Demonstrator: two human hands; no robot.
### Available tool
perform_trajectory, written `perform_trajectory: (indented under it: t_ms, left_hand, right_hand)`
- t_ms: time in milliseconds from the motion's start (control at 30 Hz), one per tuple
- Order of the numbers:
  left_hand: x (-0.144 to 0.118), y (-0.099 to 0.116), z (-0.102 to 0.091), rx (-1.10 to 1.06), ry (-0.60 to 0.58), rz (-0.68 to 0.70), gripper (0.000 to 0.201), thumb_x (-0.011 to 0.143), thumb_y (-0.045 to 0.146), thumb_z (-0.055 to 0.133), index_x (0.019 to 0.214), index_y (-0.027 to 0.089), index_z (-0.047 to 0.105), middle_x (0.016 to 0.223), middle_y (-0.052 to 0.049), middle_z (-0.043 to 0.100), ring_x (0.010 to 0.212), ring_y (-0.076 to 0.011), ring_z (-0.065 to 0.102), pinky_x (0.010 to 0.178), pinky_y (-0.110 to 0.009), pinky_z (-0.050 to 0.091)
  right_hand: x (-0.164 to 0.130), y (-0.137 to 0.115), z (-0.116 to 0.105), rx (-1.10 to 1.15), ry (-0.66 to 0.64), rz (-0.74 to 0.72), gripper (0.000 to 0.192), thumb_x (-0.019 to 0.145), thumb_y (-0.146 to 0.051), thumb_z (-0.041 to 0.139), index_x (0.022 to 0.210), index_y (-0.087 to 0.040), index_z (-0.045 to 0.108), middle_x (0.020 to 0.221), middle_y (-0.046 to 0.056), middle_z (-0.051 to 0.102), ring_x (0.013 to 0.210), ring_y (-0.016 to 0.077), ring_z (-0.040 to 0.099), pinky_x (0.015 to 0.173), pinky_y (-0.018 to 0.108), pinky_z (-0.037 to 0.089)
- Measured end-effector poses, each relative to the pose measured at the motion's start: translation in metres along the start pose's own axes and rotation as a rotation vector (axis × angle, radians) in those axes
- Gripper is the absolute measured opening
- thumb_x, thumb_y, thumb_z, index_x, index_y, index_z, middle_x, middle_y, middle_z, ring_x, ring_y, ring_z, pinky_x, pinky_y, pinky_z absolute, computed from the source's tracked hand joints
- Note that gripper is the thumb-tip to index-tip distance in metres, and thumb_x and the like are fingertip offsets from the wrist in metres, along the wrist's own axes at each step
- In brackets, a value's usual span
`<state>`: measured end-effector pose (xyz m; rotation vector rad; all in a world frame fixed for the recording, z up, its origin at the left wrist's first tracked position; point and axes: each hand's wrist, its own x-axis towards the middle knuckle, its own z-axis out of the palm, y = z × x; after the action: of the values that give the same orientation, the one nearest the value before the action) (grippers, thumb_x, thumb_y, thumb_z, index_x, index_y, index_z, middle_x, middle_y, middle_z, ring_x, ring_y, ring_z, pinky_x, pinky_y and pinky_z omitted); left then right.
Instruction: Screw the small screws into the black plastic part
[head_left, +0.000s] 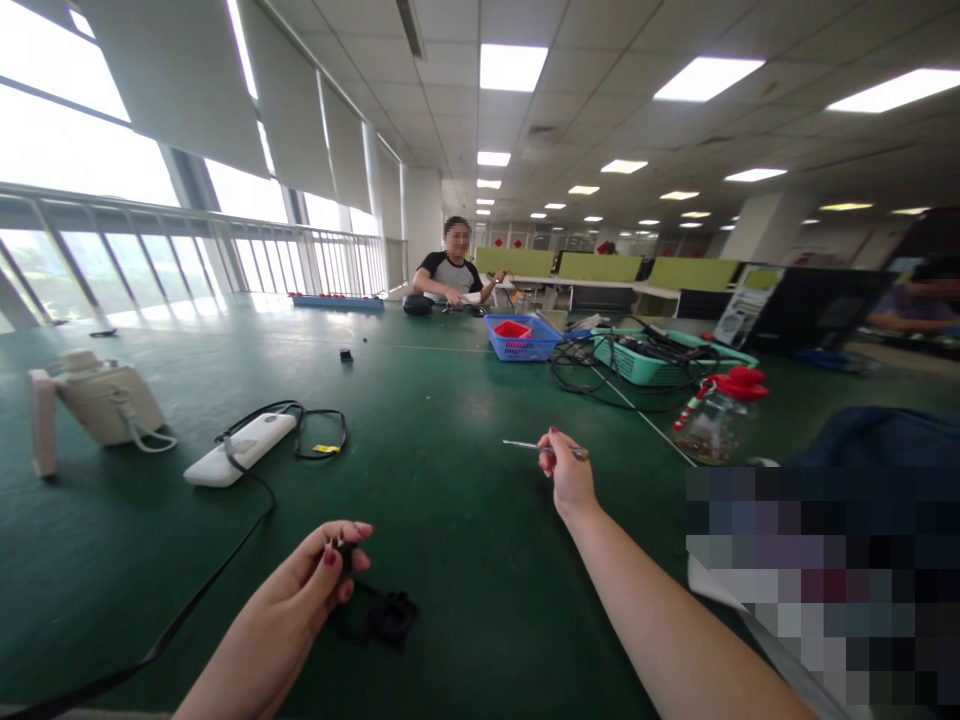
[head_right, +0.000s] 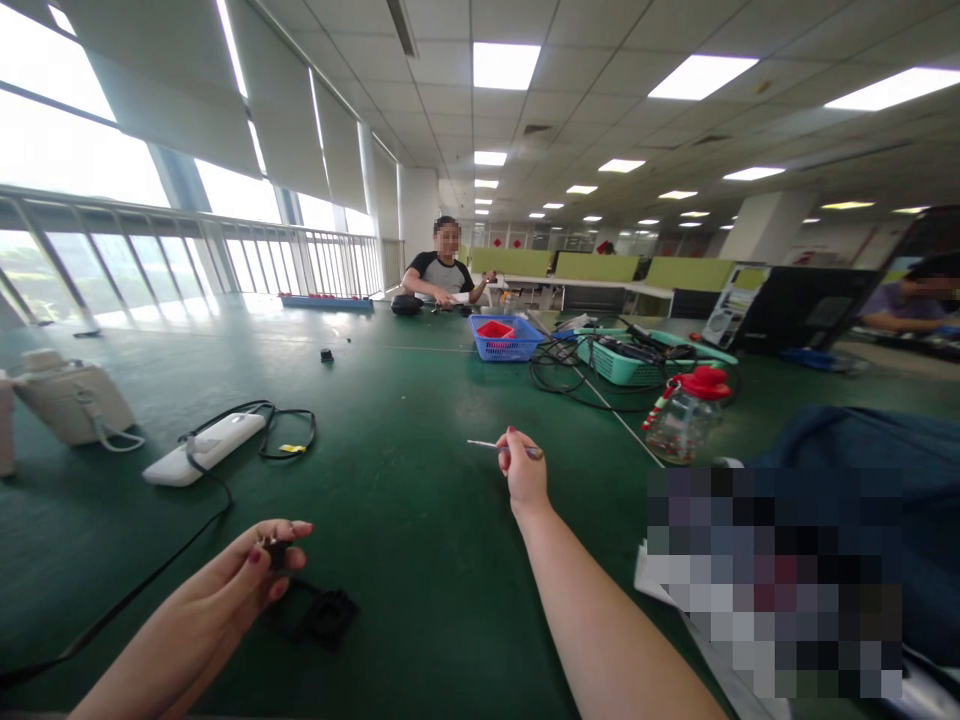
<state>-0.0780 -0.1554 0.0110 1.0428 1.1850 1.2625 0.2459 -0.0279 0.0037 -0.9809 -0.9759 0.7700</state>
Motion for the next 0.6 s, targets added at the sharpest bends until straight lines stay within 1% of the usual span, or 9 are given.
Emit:
perform_trajectory:
  t_ms: [67, 133, 200, 300, 400, 467, 500, 533, 600]
  left_hand:
    - [0.002, -0.004, -0.006, 0.083, 0.023, 0.003, 0.054, 0.072, 0.06, 0.071, 0.11, 0.022, 0.066, 0.096, -0.005, 0.068, 0.08, -0.0181, 0.058, 0.067, -0.026, 0.046]
    - [0.003, -0.005, -0.009, 0.134, 0.043, 0.001, 0.055, 0.071, 0.059, 0.071, 0.112, 0.023, 0.067, 0.104, -0.004, 0.067, 0.089, -0.0196, 0.058, 0.072, -0.025, 0.046]
    - [0.002, -0.003, -0.009, 0.153, 0.045, 0.002, 0.056, 0.069, 0.059, 0.072, 0.111, 0.022, 0.068, 0.109, -0.005, 0.066, 0.096, -0.0214, 0.057, 0.077, -0.026, 0.046]
    - [0.0, 0.005, -0.002, 0.137, 0.018, -0.003, 0.053, 0.067, 0.057, 0.075, 0.106, 0.021, 0.069, 0.107, -0.006, 0.068, 0.102, -0.0237, 0.057, 0.08, -0.027, 0.047]
    - [-0.002, 0.011, 0.005, 0.08, -0.033, 0.003, 0.041, 0.067, 0.05, 0.078, 0.094, 0.021, 0.068, 0.107, -0.007, 0.069, 0.106, -0.0244, 0.058, 0.083, -0.028, 0.048]
    - [-0.002, 0.011, 0.006, 0.028, -0.062, 0.018, 0.033, 0.068, 0.045, 0.079, 0.087, 0.021, 0.066, 0.106, -0.007, 0.069, 0.106, -0.0243, 0.06, 0.085, -0.029, 0.05]
    - [-0.001, 0.01, 0.005, 0.009, -0.073, 0.031, 0.031, 0.068, 0.043, 0.079, 0.087, 0.021, 0.066, 0.105, -0.007, 0.07, 0.105, -0.0242, 0.061, 0.086, -0.03, 0.051]
    - [0.0, 0.009, 0.004, 0.004, -0.087, 0.046, 0.031, 0.069, 0.041, 0.079, 0.09, 0.022, 0.066, 0.105, -0.007, 0.07, 0.105, -0.0243, 0.062, 0.087, -0.031, 0.052]
    - [0.002, 0.006, 0.0, 0.049, -0.126, 0.075, 0.037, 0.071, 0.036, 0.077, 0.105, 0.025, 0.066, 0.109, -0.007, 0.07, 0.106, -0.0252, 0.063, 0.09, -0.033, 0.053]
  right_hand:
    - [0.0, 0.0, 0.0, -0.005, -0.01, 0.003, 0.037, 0.08, -0.05, 0.062, 0.059, -0.02, 0.058, 0.043, -0.005, 0.043, 0.04, 0.0091, 0.038, 0.039, 0.023, 0.026]
    - [-0.001, -0.001, 0.0, -0.011, -0.018, 0.006, 0.037, 0.08, -0.05, 0.061, 0.06, -0.02, 0.058, 0.044, -0.005, 0.043, 0.041, 0.0092, 0.038, 0.04, 0.023, 0.027]
    - [-0.002, -0.003, 0.0, -0.014, -0.022, 0.012, 0.037, 0.081, -0.05, 0.061, 0.059, -0.02, 0.058, 0.044, -0.005, 0.043, 0.041, 0.0092, 0.038, 0.039, 0.023, 0.027]
    - [-0.003, -0.006, 0.001, -0.013, -0.031, 0.024, 0.037, 0.081, -0.05, 0.061, 0.059, -0.02, 0.058, 0.045, -0.005, 0.044, 0.041, 0.0088, 0.038, 0.04, 0.022, 0.027]
    - [-0.004, -0.007, 0.001, -0.006, -0.036, 0.028, 0.037, 0.081, -0.048, 0.062, 0.059, -0.019, 0.059, 0.045, -0.005, 0.044, 0.042, 0.0084, 0.038, 0.04, 0.022, 0.027]
    - [-0.003, -0.006, 0.0, -0.004, -0.041, 0.024, 0.037, 0.082, -0.048, 0.062, 0.059, -0.019, 0.059, 0.045, -0.005, 0.044, 0.042, 0.0083, 0.038, 0.04, 0.021, 0.027]
    - [-0.003, -0.005, 0.0, -0.003, -0.048, 0.023, 0.036, 0.083, -0.047, 0.062, 0.06, -0.019, 0.059, 0.046, -0.005, 0.044, 0.043, 0.0082, 0.038, 0.04, 0.021, 0.027]
    - [-0.002, -0.004, -0.001, -0.003, -0.053, 0.024, 0.036, 0.083, -0.047, 0.061, 0.06, -0.019, 0.059, 0.046, -0.005, 0.044, 0.043, 0.0082, 0.038, 0.04, 0.021, 0.027]
    - [-0.002, -0.002, -0.001, 0.0, -0.055, 0.029, 0.035, 0.084, -0.045, 0.061, 0.061, -0.019, 0.059, 0.047, -0.005, 0.045, 0.043, 0.0081, 0.038, 0.041, 0.021, 0.027]
